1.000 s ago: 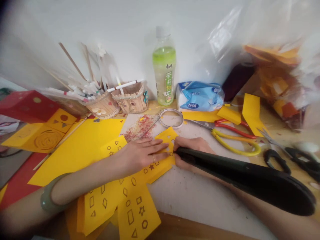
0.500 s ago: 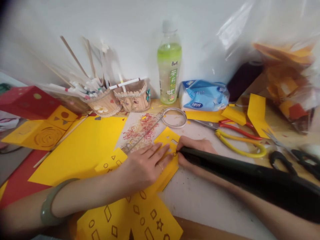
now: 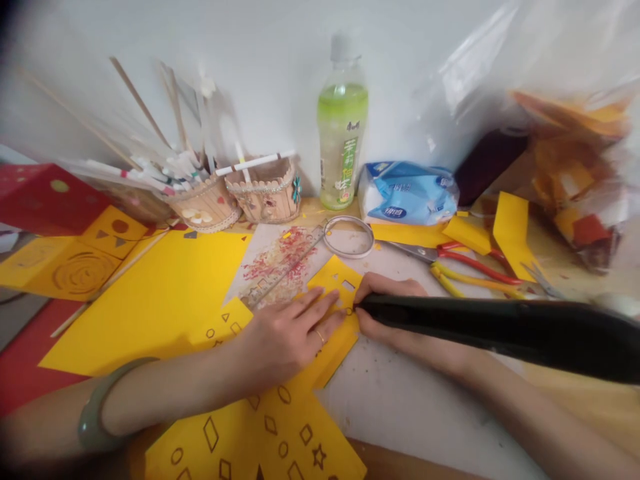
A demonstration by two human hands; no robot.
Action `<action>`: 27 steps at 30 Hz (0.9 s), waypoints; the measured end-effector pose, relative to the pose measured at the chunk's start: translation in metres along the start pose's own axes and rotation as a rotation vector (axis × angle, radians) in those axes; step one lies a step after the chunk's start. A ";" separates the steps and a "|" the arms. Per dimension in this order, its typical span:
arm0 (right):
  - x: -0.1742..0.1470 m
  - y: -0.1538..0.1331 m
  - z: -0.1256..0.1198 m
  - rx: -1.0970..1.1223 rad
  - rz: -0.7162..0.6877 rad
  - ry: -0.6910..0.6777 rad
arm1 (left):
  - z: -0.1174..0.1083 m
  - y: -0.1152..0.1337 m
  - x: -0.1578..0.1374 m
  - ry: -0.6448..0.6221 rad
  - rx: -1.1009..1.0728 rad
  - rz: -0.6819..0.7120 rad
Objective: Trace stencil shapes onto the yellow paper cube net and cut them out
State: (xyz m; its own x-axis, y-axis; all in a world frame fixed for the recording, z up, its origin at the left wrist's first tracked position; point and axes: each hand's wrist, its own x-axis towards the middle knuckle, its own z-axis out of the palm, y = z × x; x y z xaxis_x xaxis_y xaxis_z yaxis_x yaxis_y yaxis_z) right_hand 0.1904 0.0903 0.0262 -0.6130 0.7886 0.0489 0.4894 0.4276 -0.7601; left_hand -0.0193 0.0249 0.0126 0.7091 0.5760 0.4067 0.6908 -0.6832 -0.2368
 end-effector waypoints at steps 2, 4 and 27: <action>0.000 0.001 -0.002 0.041 -0.003 -0.013 | 0.001 0.000 -0.001 0.021 0.011 0.005; 0.000 0.003 -0.002 0.078 -0.011 0.008 | 0.003 0.000 -0.002 0.032 0.020 0.004; 0.002 0.004 -0.004 0.082 -0.038 -0.018 | 0.004 -0.002 -0.003 0.048 -0.022 -0.021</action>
State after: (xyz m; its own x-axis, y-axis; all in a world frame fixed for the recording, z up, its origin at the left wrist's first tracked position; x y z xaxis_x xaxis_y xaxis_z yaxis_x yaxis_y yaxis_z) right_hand 0.1934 0.0950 0.0257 -0.6417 0.7640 0.0681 0.4136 0.4194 -0.8081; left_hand -0.0224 0.0267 0.0085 0.6865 0.5685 0.4533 0.7017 -0.6814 -0.2081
